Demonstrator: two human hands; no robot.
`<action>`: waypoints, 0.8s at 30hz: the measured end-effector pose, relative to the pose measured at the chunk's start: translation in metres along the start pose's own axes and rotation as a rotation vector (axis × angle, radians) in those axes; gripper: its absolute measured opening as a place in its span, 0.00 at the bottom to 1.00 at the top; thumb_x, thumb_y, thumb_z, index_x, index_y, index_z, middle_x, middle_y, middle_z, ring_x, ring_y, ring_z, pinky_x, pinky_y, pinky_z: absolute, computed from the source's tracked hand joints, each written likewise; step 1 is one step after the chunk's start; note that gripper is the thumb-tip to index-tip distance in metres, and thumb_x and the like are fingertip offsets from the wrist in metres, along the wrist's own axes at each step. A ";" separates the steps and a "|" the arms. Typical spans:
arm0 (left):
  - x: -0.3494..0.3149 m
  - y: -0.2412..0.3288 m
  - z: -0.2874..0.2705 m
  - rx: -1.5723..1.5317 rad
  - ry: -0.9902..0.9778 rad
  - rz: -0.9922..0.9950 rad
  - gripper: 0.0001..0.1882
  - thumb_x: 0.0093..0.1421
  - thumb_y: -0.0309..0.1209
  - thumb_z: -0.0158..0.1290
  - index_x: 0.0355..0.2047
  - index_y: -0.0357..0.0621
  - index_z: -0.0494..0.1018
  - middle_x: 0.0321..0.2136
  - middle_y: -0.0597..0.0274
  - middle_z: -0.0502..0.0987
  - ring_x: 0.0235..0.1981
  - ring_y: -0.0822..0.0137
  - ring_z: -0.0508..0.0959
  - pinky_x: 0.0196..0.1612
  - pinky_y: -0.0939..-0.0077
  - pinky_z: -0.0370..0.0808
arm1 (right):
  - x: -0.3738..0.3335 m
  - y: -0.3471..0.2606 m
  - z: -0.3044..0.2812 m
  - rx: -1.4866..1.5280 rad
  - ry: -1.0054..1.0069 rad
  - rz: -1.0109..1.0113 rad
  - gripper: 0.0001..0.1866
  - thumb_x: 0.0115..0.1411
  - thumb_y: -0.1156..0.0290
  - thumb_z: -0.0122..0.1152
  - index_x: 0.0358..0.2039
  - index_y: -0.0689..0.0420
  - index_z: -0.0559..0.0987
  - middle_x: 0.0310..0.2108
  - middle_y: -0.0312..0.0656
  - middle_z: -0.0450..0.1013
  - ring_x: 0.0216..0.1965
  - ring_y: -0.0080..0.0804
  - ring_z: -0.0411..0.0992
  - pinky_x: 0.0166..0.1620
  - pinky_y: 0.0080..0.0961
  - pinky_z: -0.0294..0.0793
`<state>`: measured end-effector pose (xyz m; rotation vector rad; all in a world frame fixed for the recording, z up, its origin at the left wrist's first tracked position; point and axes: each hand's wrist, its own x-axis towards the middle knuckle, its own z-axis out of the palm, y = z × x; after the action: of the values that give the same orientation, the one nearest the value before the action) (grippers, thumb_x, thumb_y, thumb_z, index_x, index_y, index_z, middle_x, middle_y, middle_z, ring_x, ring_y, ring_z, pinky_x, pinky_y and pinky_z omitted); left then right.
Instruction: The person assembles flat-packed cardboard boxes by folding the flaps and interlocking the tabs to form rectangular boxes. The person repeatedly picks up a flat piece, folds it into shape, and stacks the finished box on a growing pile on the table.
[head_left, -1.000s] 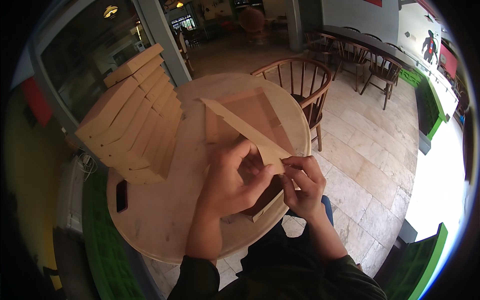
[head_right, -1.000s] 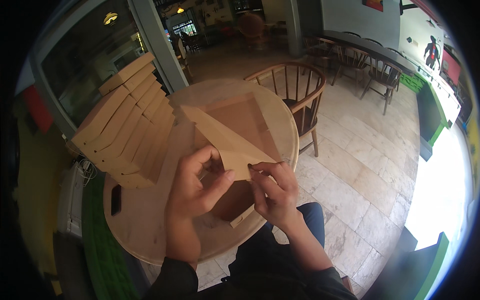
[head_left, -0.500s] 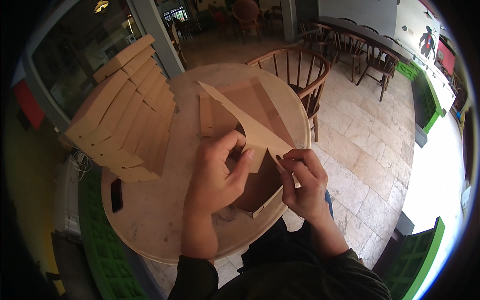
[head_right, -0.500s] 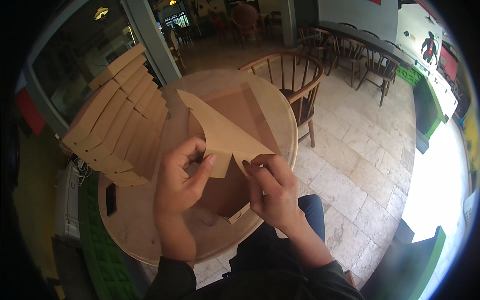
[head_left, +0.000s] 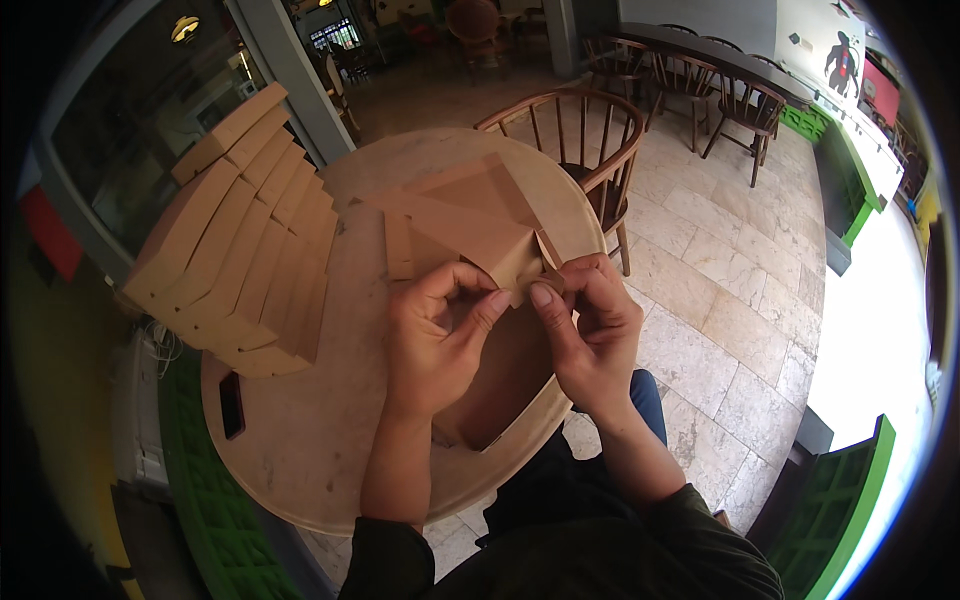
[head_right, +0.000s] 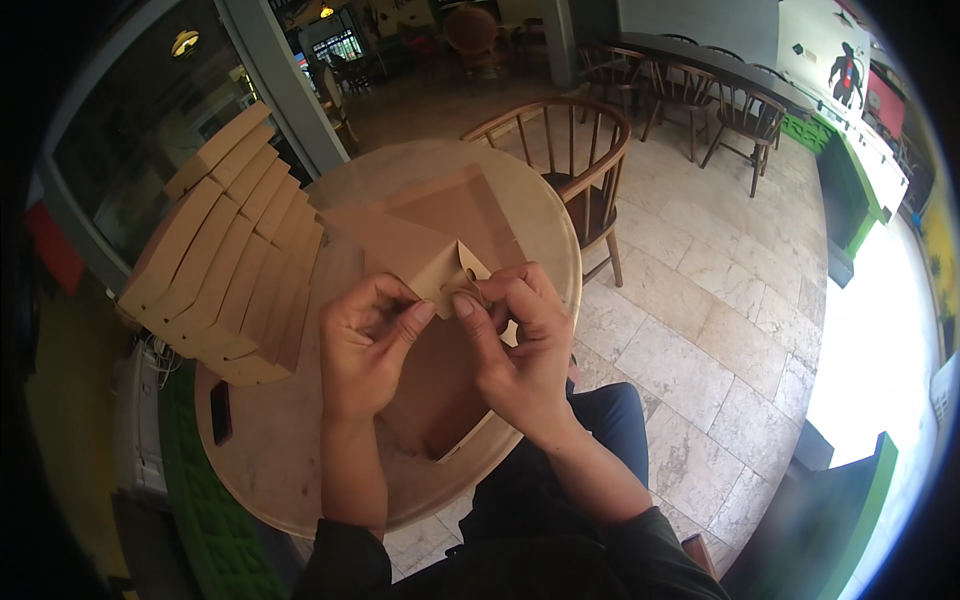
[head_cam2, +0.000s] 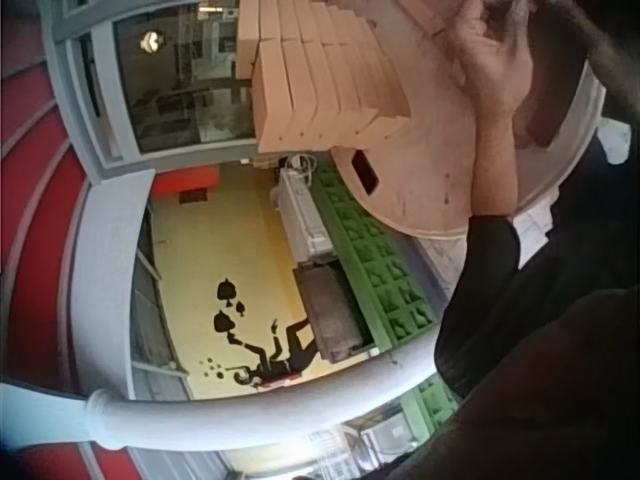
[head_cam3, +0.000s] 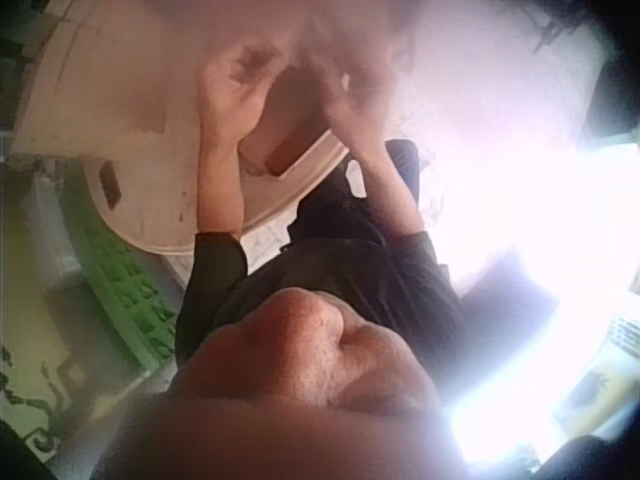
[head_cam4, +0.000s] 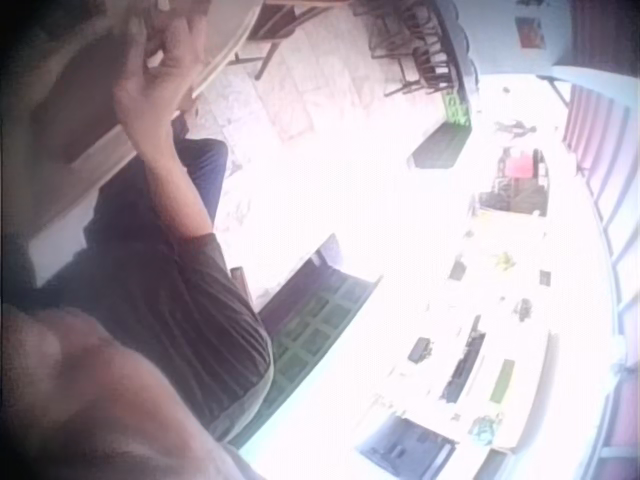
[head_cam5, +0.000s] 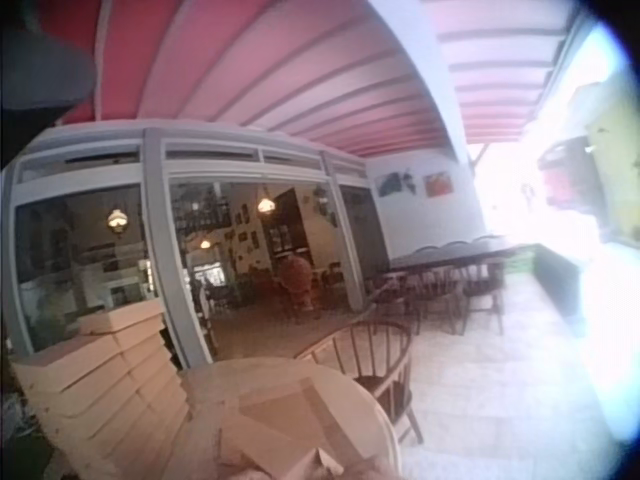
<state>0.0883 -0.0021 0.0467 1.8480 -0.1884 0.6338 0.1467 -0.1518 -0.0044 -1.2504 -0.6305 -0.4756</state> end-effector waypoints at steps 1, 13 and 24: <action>0.001 -0.001 0.000 0.004 0.003 -0.011 0.06 0.65 0.21 0.64 0.33 0.34 0.78 0.28 0.66 0.81 0.32 0.79 0.77 0.37 0.82 0.74 | 0.001 0.001 0.001 -0.010 0.004 -0.015 0.05 0.61 0.82 0.71 0.37 0.64 0.83 0.35 0.37 0.73 0.29 0.19 0.67 0.35 0.18 0.67; 0.006 -0.019 0.006 -0.102 -0.049 0.085 0.06 0.63 0.21 0.66 0.32 0.33 0.79 0.32 0.62 0.82 0.36 0.74 0.80 0.43 0.78 0.76 | 0.003 0.003 -0.005 -0.090 -0.030 -0.077 0.05 0.60 0.82 0.72 0.35 0.64 0.84 0.34 0.39 0.74 0.27 0.21 0.70 0.32 0.20 0.69; 0.005 -0.028 0.010 -0.367 -0.097 -0.050 0.03 0.69 0.21 0.60 0.41 0.33 0.79 0.38 0.60 0.82 0.41 0.71 0.81 0.49 0.76 0.77 | 0.005 -0.019 -0.016 -0.207 -0.004 -0.028 0.06 0.59 0.85 0.70 0.36 0.65 0.83 0.35 0.46 0.80 0.30 0.34 0.81 0.35 0.25 0.78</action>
<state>0.1078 -0.0004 0.0232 1.5237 -0.3015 0.4411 0.1408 -0.1723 0.0100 -1.4401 -0.6145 -0.5724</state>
